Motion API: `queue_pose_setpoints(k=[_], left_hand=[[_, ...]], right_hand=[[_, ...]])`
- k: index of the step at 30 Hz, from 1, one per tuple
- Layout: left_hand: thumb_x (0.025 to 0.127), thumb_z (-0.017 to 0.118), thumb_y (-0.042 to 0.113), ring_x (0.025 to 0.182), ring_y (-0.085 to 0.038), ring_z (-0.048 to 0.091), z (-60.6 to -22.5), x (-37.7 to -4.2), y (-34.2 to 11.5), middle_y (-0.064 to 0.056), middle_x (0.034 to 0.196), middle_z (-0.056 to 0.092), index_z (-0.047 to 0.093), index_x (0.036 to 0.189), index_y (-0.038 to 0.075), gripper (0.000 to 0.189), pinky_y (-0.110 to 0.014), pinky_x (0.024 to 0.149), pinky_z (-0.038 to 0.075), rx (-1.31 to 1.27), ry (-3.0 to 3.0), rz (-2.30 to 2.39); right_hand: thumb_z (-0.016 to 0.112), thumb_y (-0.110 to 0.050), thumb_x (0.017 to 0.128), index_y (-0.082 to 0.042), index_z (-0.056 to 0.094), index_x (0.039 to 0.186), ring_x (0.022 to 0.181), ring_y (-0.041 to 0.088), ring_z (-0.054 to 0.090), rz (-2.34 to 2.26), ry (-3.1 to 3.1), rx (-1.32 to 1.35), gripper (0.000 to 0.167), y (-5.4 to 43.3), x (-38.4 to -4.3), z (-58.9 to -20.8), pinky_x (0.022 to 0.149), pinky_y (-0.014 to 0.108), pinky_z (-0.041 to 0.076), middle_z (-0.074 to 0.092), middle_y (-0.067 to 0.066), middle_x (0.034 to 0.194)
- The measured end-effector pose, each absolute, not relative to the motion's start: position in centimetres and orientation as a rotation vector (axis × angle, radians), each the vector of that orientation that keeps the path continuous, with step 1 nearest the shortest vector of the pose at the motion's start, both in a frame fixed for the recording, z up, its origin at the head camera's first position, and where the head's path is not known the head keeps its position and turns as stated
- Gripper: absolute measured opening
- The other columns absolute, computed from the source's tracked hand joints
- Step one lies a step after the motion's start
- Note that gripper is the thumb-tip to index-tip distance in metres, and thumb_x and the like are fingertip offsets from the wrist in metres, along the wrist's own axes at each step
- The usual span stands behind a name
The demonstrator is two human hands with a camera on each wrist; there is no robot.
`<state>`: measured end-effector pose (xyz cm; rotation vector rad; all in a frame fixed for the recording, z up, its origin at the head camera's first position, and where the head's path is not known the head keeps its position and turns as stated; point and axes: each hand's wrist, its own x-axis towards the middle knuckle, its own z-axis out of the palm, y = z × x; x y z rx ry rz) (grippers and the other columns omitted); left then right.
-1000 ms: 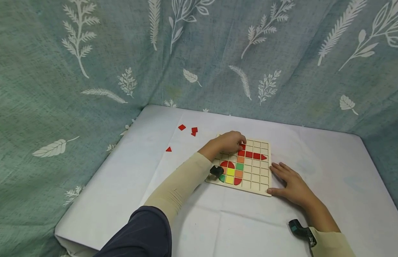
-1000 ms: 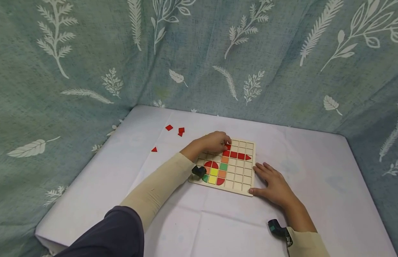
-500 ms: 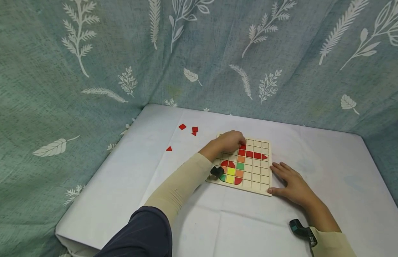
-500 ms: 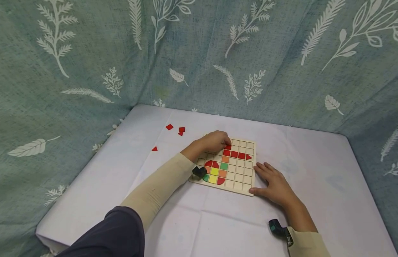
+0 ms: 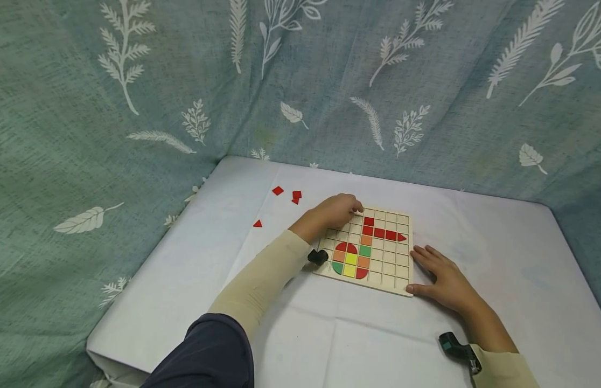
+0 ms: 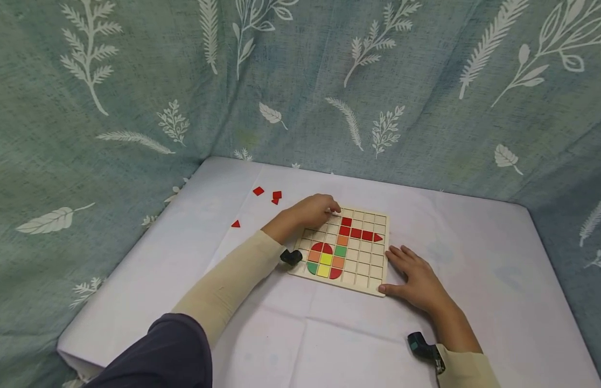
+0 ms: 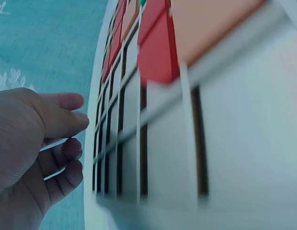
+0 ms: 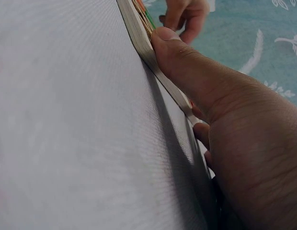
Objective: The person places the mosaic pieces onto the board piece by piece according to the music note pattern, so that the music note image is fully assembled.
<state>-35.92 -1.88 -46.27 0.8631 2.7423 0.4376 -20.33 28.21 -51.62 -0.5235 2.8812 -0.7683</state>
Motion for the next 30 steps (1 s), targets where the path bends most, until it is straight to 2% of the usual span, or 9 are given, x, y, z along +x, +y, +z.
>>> queue_pose_setpoints(k=[9, 16, 23, 30], left_hand=[[0.099, 0.051, 0.009, 0.119, -0.017, 0.052, -46.2, -36.7, -6.7, 0.0, 0.12, 0.06, 0.065, 0.126, 0.017, 0.032, -0.033, 0.101, 0.04, 0.766, 2.797, 0.409], [0.099, 0.055, 0.012, 0.113, -0.017, 0.055, -46.5, -38.1, -10.2, -0.001, 0.119, 0.059, 0.062, 0.131, 0.016, 0.033, -0.034, 0.097, 0.043, 0.727, 2.864, 0.313], [0.098, 0.057, 0.015, 0.116, -0.022, 0.054, -46.0, -38.8, -13.0, -0.004, 0.125, 0.056, 0.061, 0.132, 0.017, 0.034, -0.041, 0.094, 0.044, 0.588, 2.906, 0.288], [0.097, 0.062, 0.022, 0.106, -0.022, 0.055, -46.1, -39.3, -15.8, -0.005, 0.119, 0.055, 0.062, 0.13, 0.016, 0.034, -0.041, 0.09, 0.044, 0.486, 2.94, 0.321]], right_hand=[[0.071, -0.07, 0.071, -0.009, 0.038, 0.15, 0.144, 0.036, 0.016, -0.772, 2.88, -0.517, 0.106, 28.4, -20.1, -51.7, 0.106, 0.065, 0.017, 0.031, 0.013, 0.154], [0.071, -0.07, 0.071, -0.009, 0.038, 0.15, 0.144, 0.036, 0.016, -0.77, 2.885, -0.522, 0.105, 28.4, -20.3, -51.7, 0.106, 0.065, 0.016, 0.031, 0.013, 0.155], [0.071, -0.069, 0.072, -0.01, 0.038, 0.15, 0.144, 0.035, 0.016, -0.801, 2.872, -0.542, 0.104, 28.4, -20.3, -51.8, 0.105, 0.065, 0.016, 0.031, 0.012, 0.155], [0.07, -0.069, 0.072, -0.009, 0.037, 0.15, 0.144, 0.035, 0.016, -0.798, 2.869, -0.55, 0.104, 28.3, -20.3, -51.7, 0.105, 0.066, 0.017, 0.03, 0.012, 0.155]])
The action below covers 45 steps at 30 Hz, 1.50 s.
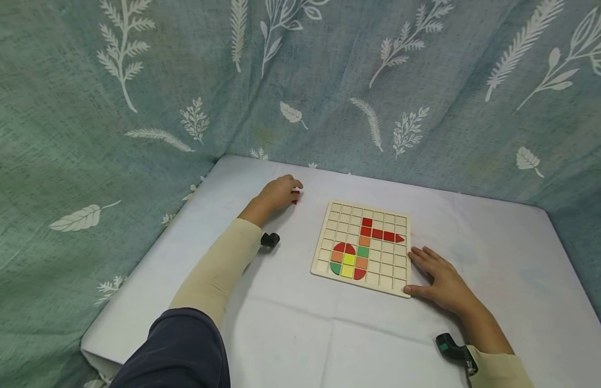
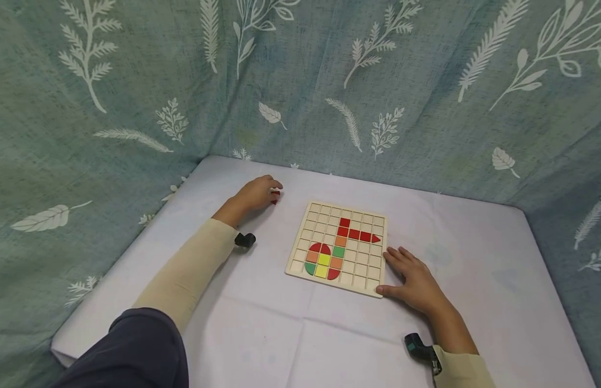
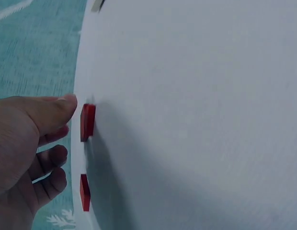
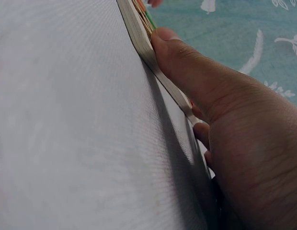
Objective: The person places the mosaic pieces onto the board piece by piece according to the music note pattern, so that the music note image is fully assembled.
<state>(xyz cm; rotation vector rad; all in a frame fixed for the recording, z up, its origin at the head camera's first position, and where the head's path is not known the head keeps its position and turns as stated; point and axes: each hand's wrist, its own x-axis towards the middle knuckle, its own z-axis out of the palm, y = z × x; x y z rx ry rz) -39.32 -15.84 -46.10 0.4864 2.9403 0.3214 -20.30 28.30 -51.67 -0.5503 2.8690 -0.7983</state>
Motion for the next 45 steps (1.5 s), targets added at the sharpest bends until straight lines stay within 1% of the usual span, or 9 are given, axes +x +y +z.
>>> queue_pose_setpoints(k=[7, 14, 16, 19, 23, 26, 31, 39, 45], left_hand=[[0.095, 0.062, 0.017, 0.113, -0.026, 0.053, -46.4, -39.6, -17.3, -0.009, 0.121, 0.056, 0.064, 0.128, 0.013, 0.033, -0.042, 0.097, 0.042, 0.473, 2.937, 0.372], [0.089, 0.073, 0.026, 0.102, -0.022, 0.053, -46.3, -39.6, -17.5, -0.005, 0.111, 0.059, 0.067, 0.122, 0.011, 0.036, -0.039, 0.092, 0.043, 0.495, 2.851, 0.504], [0.09, 0.072, 0.026, 0.103, -0.022, 0.053, -46.2, -39.7, -17.5, -0.005, 0.11, 0.06, 0.067, 0.121, 0.011, 0.035, -0.039, 0.092, 0.043, 0.489, 2.832, 0.515], [0.094, 0.066, 0.023, 0.11, -0.024, 0.054, -46.0, -39.9, -17.4, -0.007, 0.117, 0.061, 0.066, 0.123, 0.011, 0.031, -0.04, 0.095, 0.042, 0.454, 2.823, 0.53], [0.096, 0.063, 0.016, 0.116, -0.025, 0.052, -45.9, -40.3, -17.1, -0.009, 0.124, 0.059, 0.064, 0.128, 0.011, 0.032, -0.041, 0.097, 0.041, 0.433, 2.815, 0.514], [0.095, 0.063, 0.012, 0.115, -0.024, 0.052, -46.1, -40.5, -16.8, -0.009, 0.123, 0.059, 0.062, 0.13, 0.012, 0.035, -0.04, 0.098, 0.041, 0.452, 2.812, 0.449], [0.096, 0.061, 0.01, 0.114, -0.024, 0.052, -46.3, -40.5, -16.3, -0.009, 0.12, 0.06, 0.063, 0.128, 0.01, 0.033, -0.039, 0.099, 0.04, 0.479, 2.835, 0.382], [0.098, 0.058, 0.013, 0.108, -0.025, 0.052, -46.5, -40.3, -15.8, -0.012, 0.119, 0.056, 0.059, 0.131, 0.007, 0.034, -0.039, 0.094, 0.043, 0.481, 2.892, 0.301], [0.099, 0.057, 0.016, 0.103, -0.023, 0.052, -46.7, -40.2, -15.3, -0.01, 0.117, 0.052, 0.057, 0.133, 0.007, 0.035, -0.038, 0.09, 0.043, 0.491, 2.931, 0.289]], right_hand=[[0.072, -0.067, 0.072, -0.01, 0.038, 0.15, 0.144, 0.034, 0.016, -0.799, 2.875, -0.543, 0.102, 28.2, -20.2, -51.5, 0.105, 0.066, 0.017, 0.031, 0.011, 0.155], [0.071, -0.069, 0.072, -0.01, 0.037, 0.151, 0.145, 0.034, 0.015, -0.794, 2.877, -0.537, 0.103, 28.2, -20.3, -51.7, 0.105, 0.065, 0.017, 0.03, 0.011, 0.155], [0.072, -0.068, 0.072, -0.01, 0.038, 0.15, 0.144, 0.034, 0.016, -0.798, 2.877, -0.544, 0.103, 28.2, -20.3, -51.7, 0.105, 0.066, 0.017, 0.031, 0.011, 0.155], [0.072, -0.067, 0.072, -0.009, 0.039, 0.15, 0.144, 0.035, 0.017, -0.799, 2.881, -0.545, 0.102, 28.1, -20.3, -51.7, 0.105, 0.065, 0.018, 0.032, 0.012, 0.155], [0.071, -0.068, 0.072, -0.009, 0.038, 0.15, 0.144, 0.035, 0.016, -0.788, 2.877, -0.542, 0.103, 28.2, -20.3, -51.7, 0.105, 0.065, 0.018, 0.031, 0.012, 0.155], [0.071, -0.069, 0.072, -0.01, 0.038, 0.15, 0.144, 0.034, 0.016, -0.787, 2.875, -0.547, 0.104, 28.2, -20.3, -51.7, 0.105, 0.065, 0.018, 0.031, 0.012, 0.155], [0.07, -0.07, 0.072, -0.01, 0.038, 0.15, 0.144, 0.034, 0.016, -0.788, 2.883, -0.552, 0.104, 28.2, -20.3, -51.7, 0.105, 0.065, 0.017, 0.031, 0.012, 0.155], [0.072, -0.066, 0.073, -0.009, 0.038, 0.15, 0.144, 0.035, 0.016, -0.777, 2.895, -0.539, 0.102, 28.3, -20.3, -51.6, 0.105, 0.066, 0.018, 0.032, 0.013, 0.154], [0.072, -0.067, 0.073, -0.009, 0.038, 0.15, 0.144, 0.035, 0.016, -0.785, 2.885, -0.53, 0.102, 28.2, -20.3, -51.7, 0.105, 0.066, 0.017, 0.032, 0.013, 0.154]])
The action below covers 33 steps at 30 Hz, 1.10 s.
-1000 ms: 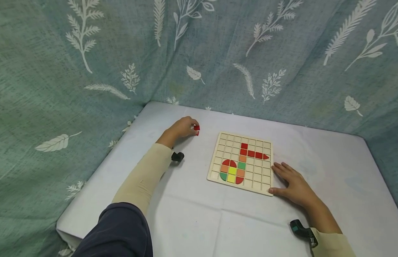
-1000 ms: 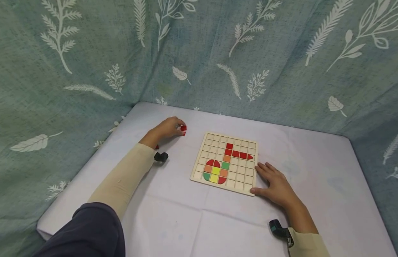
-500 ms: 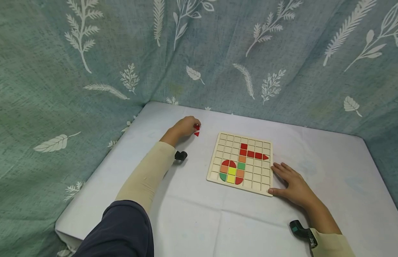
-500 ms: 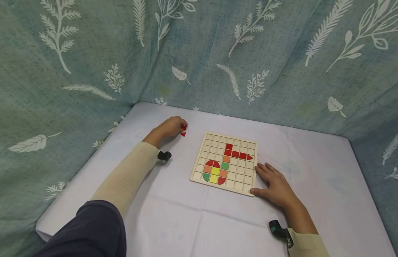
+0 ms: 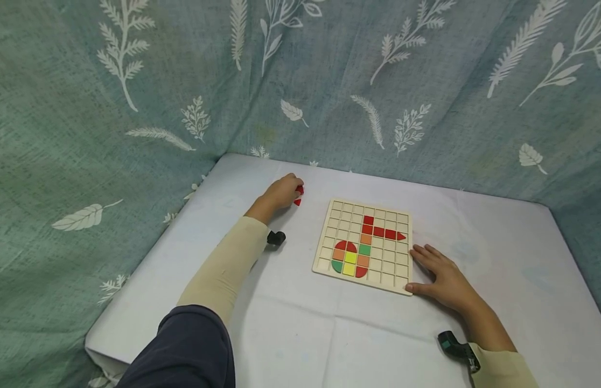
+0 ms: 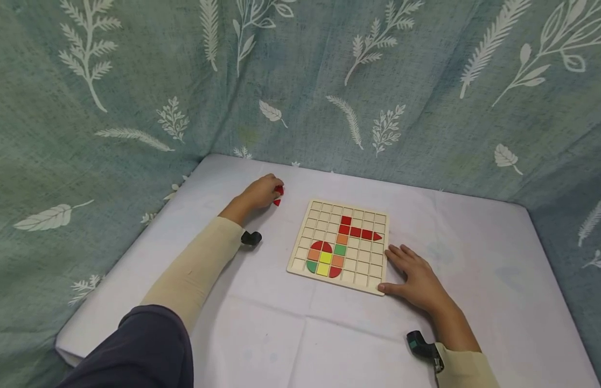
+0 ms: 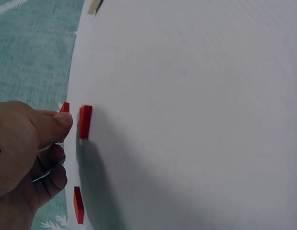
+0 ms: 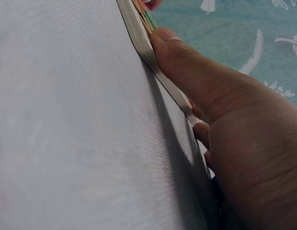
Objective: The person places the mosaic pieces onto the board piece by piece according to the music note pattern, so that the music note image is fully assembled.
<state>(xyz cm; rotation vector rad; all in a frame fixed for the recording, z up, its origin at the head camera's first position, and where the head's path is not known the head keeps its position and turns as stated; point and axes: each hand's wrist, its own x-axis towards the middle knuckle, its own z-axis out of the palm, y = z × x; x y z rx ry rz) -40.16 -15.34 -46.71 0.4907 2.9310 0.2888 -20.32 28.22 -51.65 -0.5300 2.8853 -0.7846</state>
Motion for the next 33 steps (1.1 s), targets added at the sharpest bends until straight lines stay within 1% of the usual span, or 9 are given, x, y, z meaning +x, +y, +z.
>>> queue_pose_setpoints(k=[2, 9, 13, 18, 21, 25, 29, 33], left_hand=[[0.1, 0.057, 0.017, 0.104, -0.022, 0.052, -46.6, -40.2, -14.9, -0.009, 0.118, 0.052, 0.056, 0.134, 0.008, 0.035, -0.037, 0.091, 0.043, 0.495, 2.94, 0.287], [0.099, 0.057, 0.017, 0.114, -0.02, 0.051, -45.6, -39.2, -11.8, -0.007, 0.125, 0.051, 0.054, 0.136, 0.009, 0.038, -0.036, 0.097, 0.041, 0.612, 2.957, 0.278], [0.1, 0.056, 0.016, 0.112, -0.019, 0.052, -45.1, -38.3, -9.6, -0.006, 0.125, 0.051, 0.056, 0.134, 0.008, 0.035, -0.035, 0.096, 0.042, 0.702, 2.952, 0.306], [0.1, 0.056, 0.019, 0.111, -0.016, 0.052, -45.2, -37.8, -7.4, -0.004, 0.126, 0.052, 0.057, 0.134, 0.01, 0.035, -0.032, 0.096, 0.042, 0.736, 2.924, 0.31], [0.099, 0.058, 0.02, 0.107, -0.014, 0.052, -45.7, -37.6, -6.4, -0.003, 0.123, 0.053, 0.058, 0.133, 0.011, 0.035, -0.031, 0.094, 0.043, 0.766, 2.892, 0.307], [0.099, 0.059, 0.022, 0.103, -0.013, 0.052, -45.9, -37.4, -4.8, -0.002, 0.119, 0.055, 0.061, 0.129, 0.012, 0.033, -0.031, 0.092, 0.043, 0.872, 2.858, 0.302], [0.098, 0.059, 0.02, 0.104, -0.014, 0.053, -45.6, -36.9, -3.0, -0.003, 0.115, 0.056, 0.063, 0.126, 0.012, 0.029, -0.031, 0.091, 0.044, 0.976, 2.839, 0.326], [0.098, 0.06, 0.021, 0.105, -0.012, 0.053, -45.4, -36.3, -2.1, 0.0, 0.115, 0.055, 0.063, 0.125, 0.014, 0.028, -0.03, 0.092, 0.043, 1.013, 2.81, 0.323]], right_hand=[[0.072, -0.066, 0.073, -0.008, 0.039, 0.149, 0.144, 0.036, 0.017, -0.785, 2.888, -0.534, 0.102, 28.2, -20.3, -51.7, 0.105, 0.066, 0.017, 0.032, 0.013, 0.154], [0.073, -0.066, 0.072, -0.008, 0.039, 0.149, 0.144, 0.035, 0.016, -0.787, 2.88, -0.542, 0.103, 28.2, -20.4, -51.6, 0.105, 0.066, 0.017, 0.032, 0.013, 0.154], [0.073, -0.066, 0.072, -0.008, 0.039, 0.149, 0.144, 0.036, 0.017, -0.79, 2.883, -0.539, 0.103, 28.2, -20.4, -51.7, 0.105, 0.066, 0.017, 0.032, 0.013, 0.154], [0.074, -0.065, 0.072, -0.008, 0.039, 0.149, 0.144, 0.036, 0.016, -0.799, 2.871, -0.516, 0.103, 28.1, -20.2, -51.6, 0.105, 0.066, 0.017, 0.032, 0.013, 0.154], [0.073, -0.067, 0.071, -0.009, 0.038, 0.15, 0.144, 0.035, 0.016, -0.798, 2.861, -0.512, 0.104, 28.1, -20.2, -51.5, 0.105, 0.066, 0.017, 0.031, 0.012, 0.155], [0.071, -0.069, 0.071, -0.008, 0.037, 0.15, 0.144, 0.035, 0.015, -0.773, 2.864, -0.519, 0.105, 28.1, -20.1, -51.4, 0.105, 0.066, 0.017, 0.031, 0.013, 0.155], [0.071, -0.069, 0.072, -0.008, 0.037, 0.15, 0.144, 0.035, 0.015, -0.761, 2.875, -0.522, 0.105, 28.1, -20.2, -51.3, 0.105, 0.065, 0.017, 0.031, 0.014, 0.155], [0.072, -0.068, 0.071, -0.008, 0.038, 0.15, 0.144, 0.035, 0.015, -0.778, 2.877, -0.528, 0.105, 27.9, -20.2, -51.5, 0.106, 0.065, 0.016, 0.031, 0.014, 0.154]])
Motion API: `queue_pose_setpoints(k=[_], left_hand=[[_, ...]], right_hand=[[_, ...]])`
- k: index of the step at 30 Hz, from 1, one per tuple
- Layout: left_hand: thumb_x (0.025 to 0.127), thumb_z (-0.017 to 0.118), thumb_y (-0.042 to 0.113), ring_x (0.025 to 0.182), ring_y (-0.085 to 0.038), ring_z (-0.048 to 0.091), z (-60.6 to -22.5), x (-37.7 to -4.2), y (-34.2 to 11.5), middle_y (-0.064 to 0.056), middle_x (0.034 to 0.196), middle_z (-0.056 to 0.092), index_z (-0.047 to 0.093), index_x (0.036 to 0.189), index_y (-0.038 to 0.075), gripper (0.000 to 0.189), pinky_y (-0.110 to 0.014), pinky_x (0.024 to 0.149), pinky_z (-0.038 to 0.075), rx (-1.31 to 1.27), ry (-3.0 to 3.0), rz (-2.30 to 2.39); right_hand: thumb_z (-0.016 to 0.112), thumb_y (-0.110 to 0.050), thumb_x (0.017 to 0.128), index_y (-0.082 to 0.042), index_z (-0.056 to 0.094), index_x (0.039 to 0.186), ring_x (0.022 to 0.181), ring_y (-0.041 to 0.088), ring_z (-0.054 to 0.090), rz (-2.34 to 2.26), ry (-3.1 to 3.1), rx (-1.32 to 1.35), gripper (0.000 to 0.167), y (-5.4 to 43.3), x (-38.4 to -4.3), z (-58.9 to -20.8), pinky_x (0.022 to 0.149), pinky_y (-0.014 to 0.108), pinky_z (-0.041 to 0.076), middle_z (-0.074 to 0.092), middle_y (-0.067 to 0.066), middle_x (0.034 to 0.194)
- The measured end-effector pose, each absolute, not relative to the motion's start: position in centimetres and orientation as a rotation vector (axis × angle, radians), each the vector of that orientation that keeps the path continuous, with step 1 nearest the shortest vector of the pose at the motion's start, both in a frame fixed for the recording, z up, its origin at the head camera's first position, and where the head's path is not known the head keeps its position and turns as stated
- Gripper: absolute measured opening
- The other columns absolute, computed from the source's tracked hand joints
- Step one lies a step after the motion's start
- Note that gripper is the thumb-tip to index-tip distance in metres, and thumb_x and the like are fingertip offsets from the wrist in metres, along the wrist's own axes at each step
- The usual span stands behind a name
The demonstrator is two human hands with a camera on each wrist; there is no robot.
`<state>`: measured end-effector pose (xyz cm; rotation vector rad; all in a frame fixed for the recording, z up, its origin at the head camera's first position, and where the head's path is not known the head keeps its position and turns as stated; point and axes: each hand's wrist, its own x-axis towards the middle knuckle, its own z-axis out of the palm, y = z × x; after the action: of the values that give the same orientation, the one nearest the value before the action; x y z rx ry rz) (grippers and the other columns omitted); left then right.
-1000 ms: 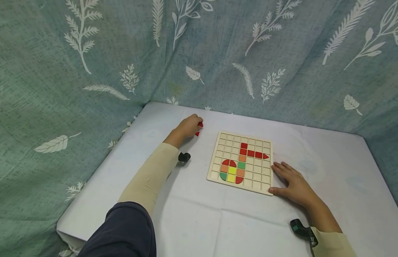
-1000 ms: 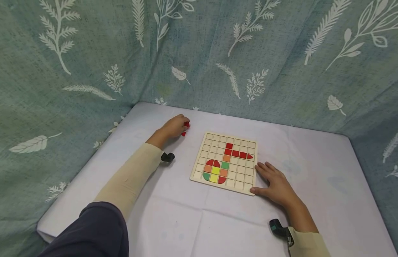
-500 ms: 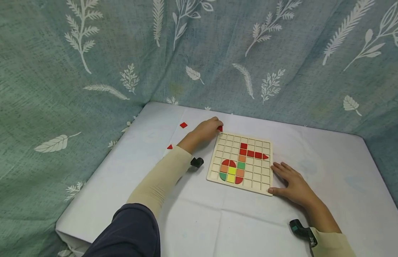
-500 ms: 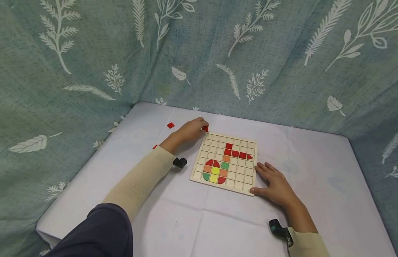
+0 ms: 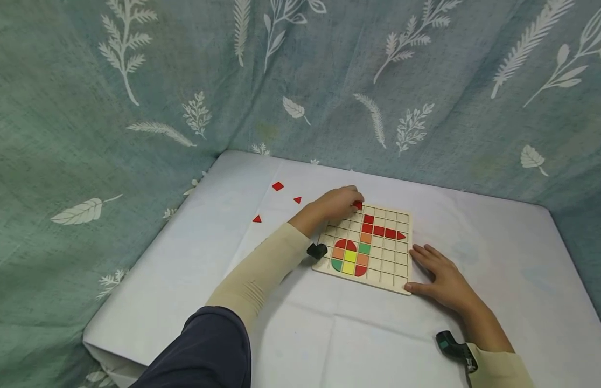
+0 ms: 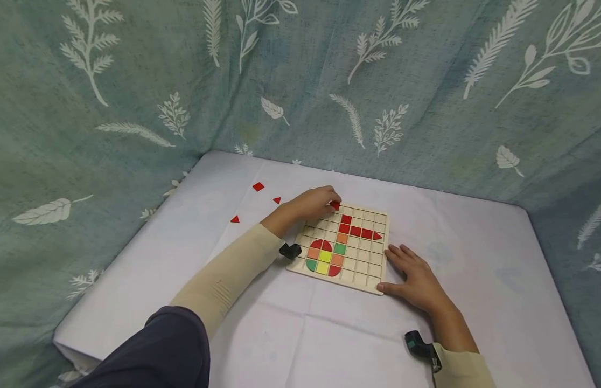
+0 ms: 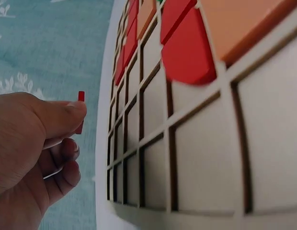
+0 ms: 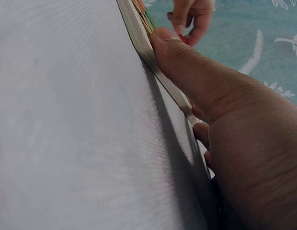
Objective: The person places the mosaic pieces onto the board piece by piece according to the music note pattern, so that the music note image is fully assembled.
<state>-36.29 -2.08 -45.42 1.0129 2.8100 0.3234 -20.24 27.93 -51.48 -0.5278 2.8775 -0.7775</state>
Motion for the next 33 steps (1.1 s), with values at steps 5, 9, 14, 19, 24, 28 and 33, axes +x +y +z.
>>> queue_pose_setpoints(k=[5, 9, 14, 19, 24, 28, 33], left_hand=[[0.098, 0.06, 0.02, 0.102, -0.011, 0.052, -45.4, -36.0, -1.2, 0.001, 0.113, 0.055, 0.065, 0.123, 0.015, 0.026, -0.029, 0.091, 0.043, 1.045, 2.763, 0.307], [0.099, 0.059, 0.02, 0.096, -0.01, 0.052, -45.4, -36.1, -0.6, 0.002, 0.107, 0.054, 0.066, 0.118, 0.015, 0.021, -0.028, 0.087, 0.044, 1.078, 2.741, 0.272], [0.099, 0.057, 0.02, 0.088, -0.011, 0.049, -45.5, -36.0, 0.5, 0.003, 0.1, 0.054, 0.066, 0.109, 0.016, 0.014, -0.027, 0.079, 0.043, 1.137, 2.72, 0.252], [0.1, 0.056, 0.022, 0.09, -0.009, 0.05, -45.6, -35.7, 1.9, 0.003, 0.104, 0.055, 0.066, 0.112, 0.016, 0.017, -0.025, 0.08, 0.043, 1.174, 2.697, 0.232], [0.099, 0.057, 0.024, 0.099, -0.011, 0.053, -46.0, -35.6, 3.2, 0.001, 0.11, 0.056, 0.066, 0.118, 0.015, 0.022, -0.026, 0.086, 0.044, 1.193, 2.674, 0.181], [0.099, 0.058, 0.023, 0.101, -0.011, 0.053, -46.3, -35.6, 3.9, 0.001, 0.11, 0.056, 0.066, 0.119, 0.016, 0.023, -0.027, 0.088, 0.044, 1.176, 2.662, 0.16], [0.099, 0.057, 0.023, 0.095, -0.01, 0.053, -46.7, -35.6, 4.4, 0.001, 0.106, 0.055, 0.066, 0.116, 0.016, 0.02, -0.027, 0.086, 0.044, 1.16, 2.664, 0.149]], right_hand=[[0.071, -0.069, 0.072, -0.008, 0.038, 0.15, 0.144, 0.035, 0.016, -0.781, 2.877, -0.525, 0.104, 27.9, -20.2, -51.3, 0.106, 0.065, 0.016, 0.032, 0.014, 0.154], [0.071, -0.068, 0.072, -0.008, 0.039, 0.15, 0.144, 0.035, 0.016, -0.777, 2.879, -0.522, 0.103, 27.9, -20.2, -51.3, 0.105, 0.066, 0.017, 0.032, 0.013, 0.154], [0.074, -0.065, 0.072, -0.009, 0.039, 0.149, 0.144, 0.035, 0.017, -0.786, 2.881, -0.528, 0.102, 28.0, -20.3, -51.5, 0.105, 0.066, 0.018, 0.032, 0.012, 0.154], [0.074, -0.065, 0.072, -0.009, 0.039, 0.149, 0.144, 0.035, 0.017, -0.799, 2.879, -0.525, 0.102, 28.0, -20.3, -51.6, 0.105, 0.066, 0.018, 0.032, 0.011, 0.154], [0.073, -0.067, 0.071, -0.009, 0.039, 0.149, 0.144, 0.035, 0.016, -0.791, 2.871, -0.51, 0.103, 28.1, -20.3, -51.7, 0.105, 0.066, 0.018, 0.032, 0.011, 0.155], [0.073, -0.067, 0.072, -0.009, 0.039, 0.149, 0.144, 0.035, 0.017, -0.792, 2.872, -0.52, 0.102, 28.2, -20.4, -51.7, 0.105, 0.066, 0.018, 0.032, 0.012, 0.154], [0.07, -0.069, 0.072, -0.009, 0.039, 0.149, 0.144, 0.035, 0.018, -0.793, 2.878, -0.53, 0.103, 28.3, -20.4, -51.5, 0.105, 0.065, 0.019, 0.033, 0.012, 0.154]])
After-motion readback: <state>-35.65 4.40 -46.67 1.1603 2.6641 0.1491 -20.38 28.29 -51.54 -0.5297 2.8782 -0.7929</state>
